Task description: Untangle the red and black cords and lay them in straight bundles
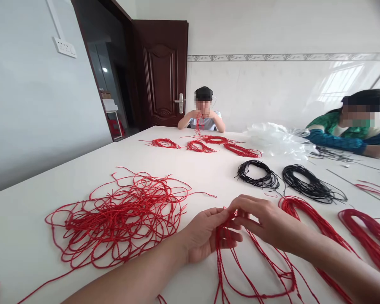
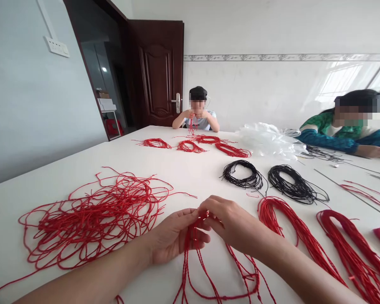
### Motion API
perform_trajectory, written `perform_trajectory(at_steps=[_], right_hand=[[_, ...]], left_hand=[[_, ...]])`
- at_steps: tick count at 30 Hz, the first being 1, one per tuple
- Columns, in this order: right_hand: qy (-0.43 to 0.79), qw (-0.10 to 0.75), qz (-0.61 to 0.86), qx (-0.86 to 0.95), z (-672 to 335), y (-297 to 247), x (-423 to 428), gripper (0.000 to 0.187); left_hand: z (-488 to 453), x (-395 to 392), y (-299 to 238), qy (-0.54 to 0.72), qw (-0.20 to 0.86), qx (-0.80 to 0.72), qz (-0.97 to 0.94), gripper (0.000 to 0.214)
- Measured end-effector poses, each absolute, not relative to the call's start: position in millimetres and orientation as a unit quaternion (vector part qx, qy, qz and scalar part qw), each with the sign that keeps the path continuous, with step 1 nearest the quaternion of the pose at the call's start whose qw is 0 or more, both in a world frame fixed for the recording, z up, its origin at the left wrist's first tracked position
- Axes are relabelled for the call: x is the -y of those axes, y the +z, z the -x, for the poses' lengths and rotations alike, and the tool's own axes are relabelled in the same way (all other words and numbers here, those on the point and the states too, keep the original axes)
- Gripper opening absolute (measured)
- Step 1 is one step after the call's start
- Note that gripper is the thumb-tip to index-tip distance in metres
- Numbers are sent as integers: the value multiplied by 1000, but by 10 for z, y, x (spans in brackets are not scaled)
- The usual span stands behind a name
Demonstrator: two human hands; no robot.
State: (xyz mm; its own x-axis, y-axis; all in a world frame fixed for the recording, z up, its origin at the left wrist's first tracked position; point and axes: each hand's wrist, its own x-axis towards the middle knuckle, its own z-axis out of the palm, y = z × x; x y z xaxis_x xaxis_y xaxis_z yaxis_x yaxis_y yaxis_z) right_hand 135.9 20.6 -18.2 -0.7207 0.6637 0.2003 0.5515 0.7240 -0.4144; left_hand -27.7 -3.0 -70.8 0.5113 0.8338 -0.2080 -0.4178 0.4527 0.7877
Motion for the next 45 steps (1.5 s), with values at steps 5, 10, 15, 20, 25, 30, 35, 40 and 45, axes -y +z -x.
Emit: perform_trajectory(at_steps=[5,10,15,20,25,30,35,40,45], right_hand=[[179,158,342,909,-1361,-207,-214,13],[194,159,318,914,-1438,-206,-229,21],[246,137,364,888,-1418,-149,-278,22],[202,141,349,904,-706,-127,-591,23],[187,126,346,911,252,-310,-1000,22],[198,197,338,899,601,-201,-1167,15],[202,376,318,847,585,300,-1155,24],[221,558,248,761,462,829,-1104,8],[289,599,228,711,220,1212,-1126,6]], left_hand=[[263,44,-770,391,777,-300,-392,29],[246,65,-787,396,774,-298,-394,27],[217,49,-810,389,785,-291,-385,29],[225,-5,-832,362,822,-261,-355,32],[245,-3,-864,364,815,-259,-369,34],[261,-3,-912,355,822,-218,-388,41],[307,43,-881,326,828,-194,-413,34],[330,49,-879,313,830,-192,-419,25],[328,52,-849,308,824,-208,-427,20]])
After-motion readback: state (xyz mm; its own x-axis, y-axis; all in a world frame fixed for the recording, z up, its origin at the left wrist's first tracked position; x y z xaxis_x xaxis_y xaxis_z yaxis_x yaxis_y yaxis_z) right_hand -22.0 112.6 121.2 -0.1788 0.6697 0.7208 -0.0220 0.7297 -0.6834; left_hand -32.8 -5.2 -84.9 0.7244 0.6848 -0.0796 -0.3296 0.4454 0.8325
